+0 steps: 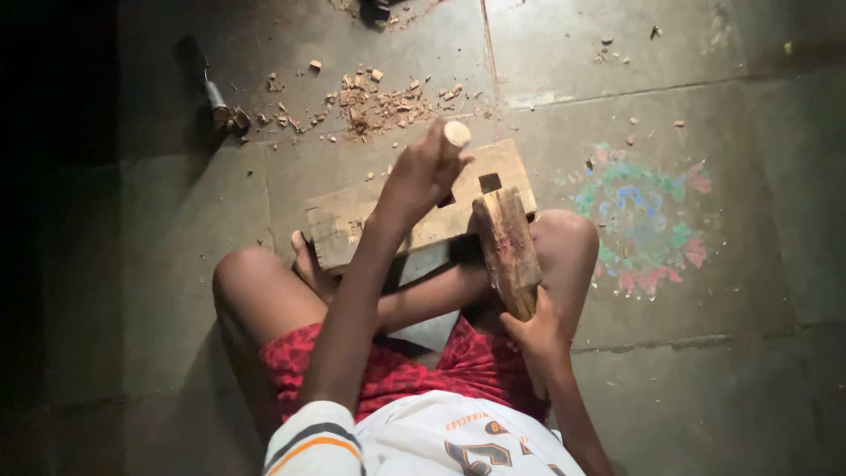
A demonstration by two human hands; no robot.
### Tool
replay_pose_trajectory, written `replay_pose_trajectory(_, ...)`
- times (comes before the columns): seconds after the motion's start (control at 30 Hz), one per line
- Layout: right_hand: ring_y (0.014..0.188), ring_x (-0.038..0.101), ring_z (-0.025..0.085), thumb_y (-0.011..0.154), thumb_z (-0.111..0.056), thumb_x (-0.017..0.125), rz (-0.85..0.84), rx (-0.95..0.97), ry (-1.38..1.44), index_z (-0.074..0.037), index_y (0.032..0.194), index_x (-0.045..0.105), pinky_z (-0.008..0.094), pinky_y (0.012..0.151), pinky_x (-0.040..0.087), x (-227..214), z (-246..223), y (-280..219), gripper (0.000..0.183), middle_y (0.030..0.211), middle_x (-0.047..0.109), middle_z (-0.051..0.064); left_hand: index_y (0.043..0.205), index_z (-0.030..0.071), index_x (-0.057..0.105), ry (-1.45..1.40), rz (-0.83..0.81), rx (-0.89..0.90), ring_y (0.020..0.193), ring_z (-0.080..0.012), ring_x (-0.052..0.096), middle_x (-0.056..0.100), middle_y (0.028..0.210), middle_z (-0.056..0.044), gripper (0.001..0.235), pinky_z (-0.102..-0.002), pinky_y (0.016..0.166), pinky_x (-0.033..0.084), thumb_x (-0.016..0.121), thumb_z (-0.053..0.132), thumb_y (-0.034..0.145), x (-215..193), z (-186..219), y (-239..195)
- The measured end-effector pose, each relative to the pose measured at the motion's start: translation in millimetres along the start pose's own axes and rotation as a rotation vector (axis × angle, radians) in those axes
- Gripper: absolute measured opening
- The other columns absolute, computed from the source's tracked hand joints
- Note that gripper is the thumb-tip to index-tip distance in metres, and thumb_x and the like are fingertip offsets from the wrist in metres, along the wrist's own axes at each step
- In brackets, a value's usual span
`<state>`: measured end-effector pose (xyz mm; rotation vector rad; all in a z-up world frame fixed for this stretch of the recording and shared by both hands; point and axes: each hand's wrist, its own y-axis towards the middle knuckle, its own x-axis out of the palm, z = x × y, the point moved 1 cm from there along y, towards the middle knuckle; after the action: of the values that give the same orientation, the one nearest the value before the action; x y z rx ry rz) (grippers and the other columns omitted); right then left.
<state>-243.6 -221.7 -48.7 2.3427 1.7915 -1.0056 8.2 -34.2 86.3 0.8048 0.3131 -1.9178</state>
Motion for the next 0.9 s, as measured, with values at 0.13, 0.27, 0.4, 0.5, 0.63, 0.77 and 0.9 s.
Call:
replay_pose_trajectory(0.13, 0.063, 0.07, 0.023, 0.068, -0.017, 0.085, -0.016, -0.012, 0.016, 0.005, 0.122, 0.058, 0.04, 0.056, 0.057, -1, 8, 2, 0.064, 0.08, 0.071, 0.018, 0.131, -0.001, 0.046, 0.006, -0.06, 0.17, 0.067, -0.037, 0.065, 0.065, 0.073, -0.016, 0.049, -0.048, 0.061, 0.049, 0.072, 0.024, 0.099, 9, -4, 2)
replay_pose_trajectory(0.27, 0.061, 0.07, 0.017, 0.069, -0.018, 0.083, -0.034, -0.037, 0.111, 0.001, 0.12, 0.061, 0.035, 0.054, 0.056, -5, -4, -1, 0.058, 0.078, 0.073, 0.01, 0.14, -0.002, 0.041, 0.052, -0.023, 0.246, 0.069, -0.0393, 0.063, 0.065, 0.076, -0.019, 0.055, -0.047, 0.061, 0.049, 0.071, 0.021, 0.099, 15, -14, 1)
replay_pose_trajectory(0.4, 0.051, 0.057, 0.016, 0.076, -0.013, 0.079, -0.146, 0.086, 0.554, 0.002, 0.108, 0.064, 0.032, 0.045, 0.046, -25, -20, -29, 0.038, 0.069, 0.063, 0.007, 0.147, -0.002, 0.035, 0.08, -0.131, 0.141, 0.057, -0.0367, 0.061, 0.061, 0.065, -0.019, 0.063, -0.048, 0.057, 0.048, 0.067, 0.023, 0.099, 9, -13, 11)
replay_pose_trajectory(0.5, 0.046, 0.057, 0.02, 0.08, -0.009, 0.076, -0.106, 0.153, 0.601, 0.009, 0.09, 0.064, 0.033, 0.042, 0.046, -53, -44, -44, 0.023, 0.063, 0.061, 0.011, 0.147, -0.001, 0.033, 0.023, -0.117, 0.133, 0.057, -0.0361, 0.062, 0.063, 0.068, -0.019, 0.062, -0.048, 0.059, 0.049, 0.066, 0.023, 0.1, 7, -10, 7)
replay_pose_trajectory(0.63, 0.048, 0.059, 0.02, 0.083, -0.008, 0.073, -0.084, -0.108, 0.678, 0.007, 0.091, 0.06, 0.032, 0.044, 0.048, -89, -94, -59, 0.021, 0.065, 0.061, 0.012, 0.144, 0.004, 0.036, 0.019, -0.098, 0.088, 0.061, -0.0384, 0.063, 0.065, 0.071, -0.021, 0.056, -0.049, 0.061, 0.05, 0.067, 0.024, 0.101, 3, -10, -1)
replay_pose_trajectory(0.77, 0.063, 0.068, 0.024, 0.106, -0.03, 0.05, 0.052, 0.503, 1.232, 0.003, 0.108, 0.055, 0.037, 0.055, 0.056, -77, -137, -43, 0.034, 0.08, 0.067, 0.016, 0.14, 0.004, 0.037, 0.01, -0.046, 0.117, 0.066, -0.0395, 0.067, 0.068, 0.073, -0.021, 0.054, -0.05, 0.061, 0.05, 0.068, 0.024, 0.101, -2, -12, -8)
replay_pose_trajectory(0.9, 0.051, 0.057, 0.018, 0.083, -0.012, 0.074, -0.392, -0.012, 0.613, 0.002, 0.11, 0.061, 0.033, 0.043, 0.047, -63, -158, -37, 0.033, 0.07, 0.06, 0.01, 0.137, 0.007, 0.041, 0.0, -0.004, 0.044, 0.07, -0.0361, 0.07, 0.07, 0.077, -0.017, 0.051, -0.045, 0.062, 0.055, 0.067, 0.016, 0.095, -5, -20, -11)
